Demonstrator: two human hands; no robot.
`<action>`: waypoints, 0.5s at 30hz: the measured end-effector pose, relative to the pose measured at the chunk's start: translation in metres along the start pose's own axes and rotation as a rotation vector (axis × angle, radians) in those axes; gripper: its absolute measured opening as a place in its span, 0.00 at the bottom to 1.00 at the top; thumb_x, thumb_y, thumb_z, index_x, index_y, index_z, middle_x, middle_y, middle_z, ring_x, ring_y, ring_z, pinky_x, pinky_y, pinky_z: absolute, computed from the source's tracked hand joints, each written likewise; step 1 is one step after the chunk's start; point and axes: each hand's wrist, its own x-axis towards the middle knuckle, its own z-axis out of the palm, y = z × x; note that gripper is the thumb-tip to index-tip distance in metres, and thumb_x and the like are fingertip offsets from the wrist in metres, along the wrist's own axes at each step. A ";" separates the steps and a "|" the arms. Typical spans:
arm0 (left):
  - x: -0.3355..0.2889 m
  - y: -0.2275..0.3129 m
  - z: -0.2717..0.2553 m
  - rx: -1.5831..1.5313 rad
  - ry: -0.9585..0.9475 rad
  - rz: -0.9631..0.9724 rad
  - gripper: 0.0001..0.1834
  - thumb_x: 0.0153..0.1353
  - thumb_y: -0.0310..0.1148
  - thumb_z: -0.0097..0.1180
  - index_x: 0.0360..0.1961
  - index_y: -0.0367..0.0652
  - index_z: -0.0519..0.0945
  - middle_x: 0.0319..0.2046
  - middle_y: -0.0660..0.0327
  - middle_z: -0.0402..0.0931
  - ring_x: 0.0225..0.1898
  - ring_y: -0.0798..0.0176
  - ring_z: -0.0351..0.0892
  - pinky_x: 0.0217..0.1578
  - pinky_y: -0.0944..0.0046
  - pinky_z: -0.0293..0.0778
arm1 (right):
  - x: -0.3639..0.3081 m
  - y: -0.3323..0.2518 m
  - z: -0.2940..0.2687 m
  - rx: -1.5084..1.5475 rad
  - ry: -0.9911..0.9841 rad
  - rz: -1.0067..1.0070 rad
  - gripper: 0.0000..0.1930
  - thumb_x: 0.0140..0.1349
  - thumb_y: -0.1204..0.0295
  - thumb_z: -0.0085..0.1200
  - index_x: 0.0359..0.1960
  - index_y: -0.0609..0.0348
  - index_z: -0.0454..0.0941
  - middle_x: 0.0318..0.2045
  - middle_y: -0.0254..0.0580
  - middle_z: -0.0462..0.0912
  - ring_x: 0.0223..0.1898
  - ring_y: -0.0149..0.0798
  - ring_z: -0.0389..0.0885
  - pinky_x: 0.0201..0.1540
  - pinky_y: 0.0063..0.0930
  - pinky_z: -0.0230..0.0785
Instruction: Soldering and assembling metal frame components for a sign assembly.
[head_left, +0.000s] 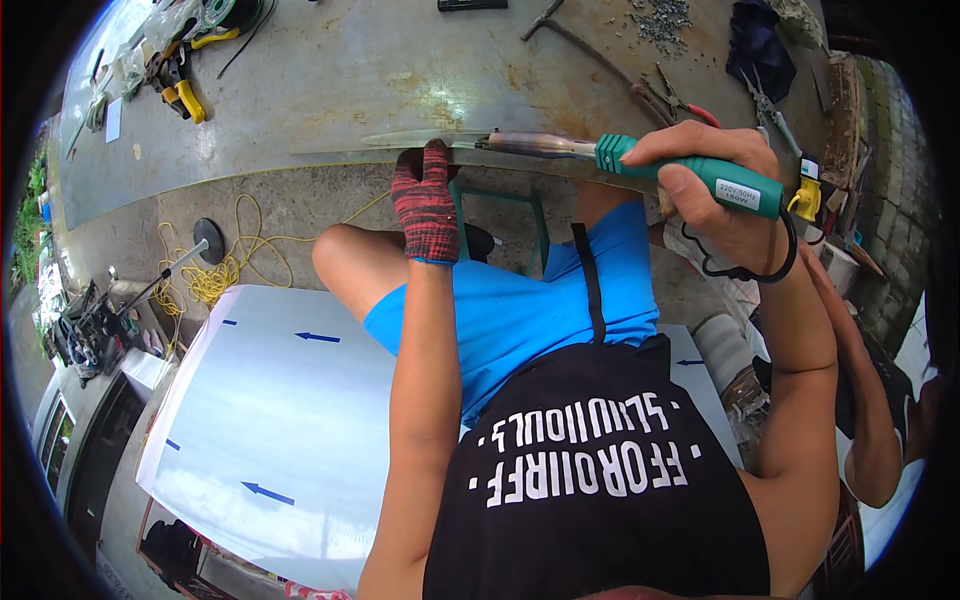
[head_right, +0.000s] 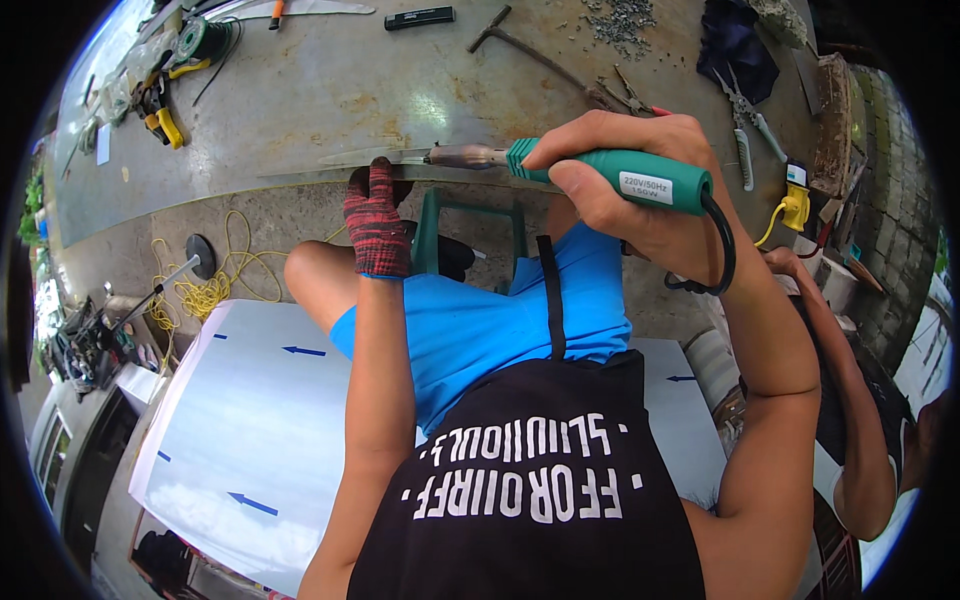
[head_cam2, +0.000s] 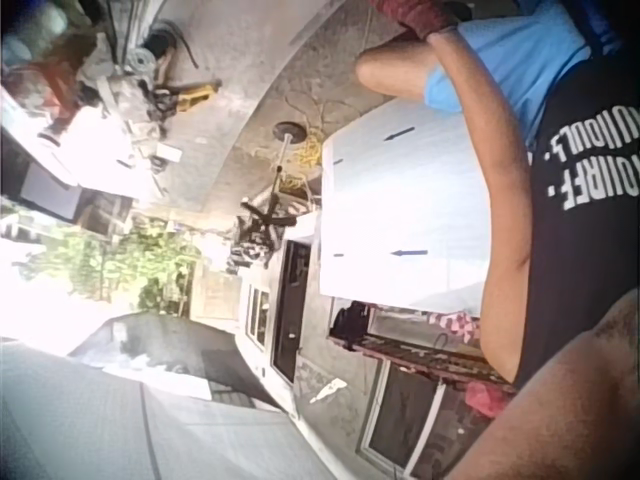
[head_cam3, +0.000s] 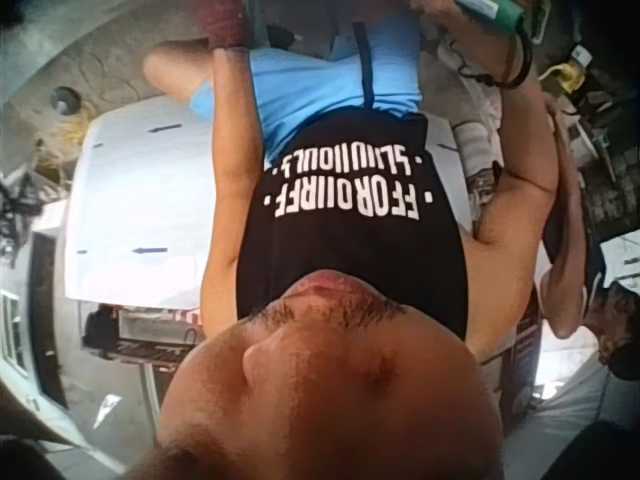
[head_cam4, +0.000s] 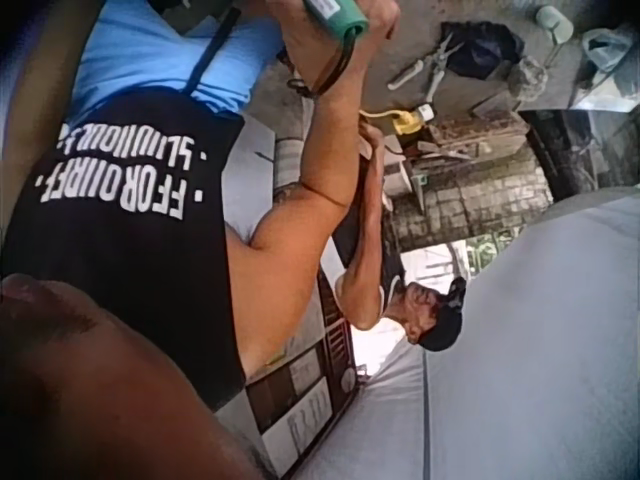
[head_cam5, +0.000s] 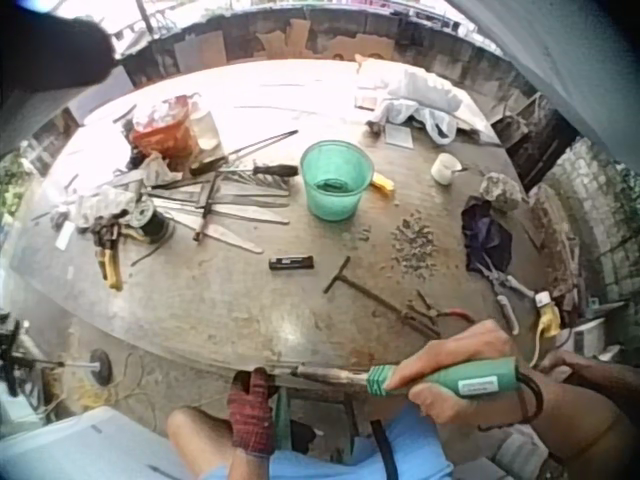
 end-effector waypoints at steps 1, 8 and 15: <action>0.000 0.001 -0.001 0.010 -0.001 -0.001 0.19 0.71 0.43 0.62 0.43 0.33 0.80 0.37 0.56 0.83 0.36 0.65 0.80 0.41 0.62 0.79 | 0.001 -0.001 0.000 0.001 -0.001 -0.001 0.12 0.62 0.66 0.59 0.39 0.61 0.88 0.31 0.40 0.89 0.28 0.29 0.83 0.32 0.23 0.75; -0.005 0.015 0.003 0.007 0.000 -0.046 0.19 0.71 0.43 0.62 0.43 0.33 0.80 0.37 0.56 0.83 0.36 0.65 0.80 0.42 0.63 0.80 | 0.005 -0.006 -0.005 0.036 -0.031 0.103 0.13 0.62 0.66 0.58 0.39 0.62 0.88 0.33 0.42 0.89 0.31 0.31 0.85 0.36 0.26 0.77; -0.001 0.006 -0.002 0.003 -0.010 -0.019 0.19 0.71 0.43 0.61 0.43 0.33 0.80 0.37 0.57 0.82 0.36 0.65 0.79 0.41 0.63 0.79 | 0.011 -0.007 -0.007 0.012 -0.050 0.106 0.13 0.62 0.65 0.58 0.39 0.61 0.88 0.30 0.42 0.88 0.30 0.31 0.85 0.35 0.27 0.76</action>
